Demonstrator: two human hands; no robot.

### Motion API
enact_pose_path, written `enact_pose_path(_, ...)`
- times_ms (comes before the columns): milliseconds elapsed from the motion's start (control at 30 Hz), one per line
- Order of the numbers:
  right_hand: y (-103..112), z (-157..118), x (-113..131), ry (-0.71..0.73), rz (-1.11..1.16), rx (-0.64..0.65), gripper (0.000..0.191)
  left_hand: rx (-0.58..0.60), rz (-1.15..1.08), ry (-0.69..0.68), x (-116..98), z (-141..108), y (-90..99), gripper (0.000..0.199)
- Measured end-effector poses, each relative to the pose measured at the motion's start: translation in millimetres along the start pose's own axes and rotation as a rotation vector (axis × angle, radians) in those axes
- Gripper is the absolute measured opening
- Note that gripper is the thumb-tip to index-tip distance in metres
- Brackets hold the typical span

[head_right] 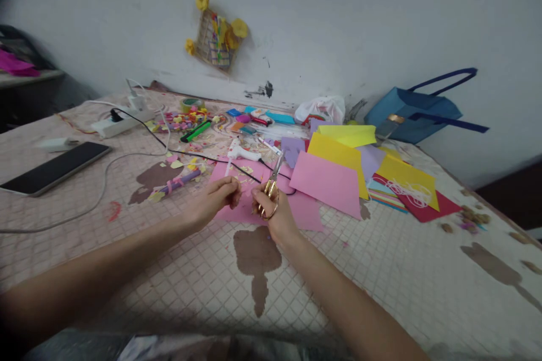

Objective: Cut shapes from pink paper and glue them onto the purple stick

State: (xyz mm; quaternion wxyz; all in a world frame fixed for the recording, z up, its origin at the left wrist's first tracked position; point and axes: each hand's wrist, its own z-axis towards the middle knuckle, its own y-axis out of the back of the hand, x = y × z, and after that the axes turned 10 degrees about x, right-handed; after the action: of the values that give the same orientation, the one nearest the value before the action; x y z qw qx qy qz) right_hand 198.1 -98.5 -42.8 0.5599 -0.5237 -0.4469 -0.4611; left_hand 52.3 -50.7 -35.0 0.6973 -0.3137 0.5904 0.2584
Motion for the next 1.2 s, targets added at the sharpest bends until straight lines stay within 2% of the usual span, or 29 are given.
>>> enact_pose_path(233, -0.3, -0.3, 5.4, 0.023, 0.003, -0.004, 0.016, 0.062, 0.008, -0.052, -2.4, -2.3, -0.7, 0.021)
enact_pose_path(767, 1.1, -0.9, 5.2, 0.021, -0.012, 0.013, 0.016, 0.012, 0.002, -0.032, -4.1, -2.1, -0.6, 0.015)
enact_pose_path(900, 1.1, -1.0, 5.0, 0.03, -0.045, 0.026, 0.016, 0.007, -0.038, 0.012, -2.5, -0.6, 1.8, 0.016)
enact_pose_path(1033, 0.1, -1.7, 6.3, 0.029, -0.083, 0.036, 0.015, 0.022, 0.083, 0.043, -3.8, -0.7, 2.5, 0.025)
enact_pose_path(1200, -0.8, -2.4, 8.1, 0.021, -0.096, 0.043, 0.014, 0.104, 0.155, 0.037, -5.2, -1.5, 2.1, 0.018)
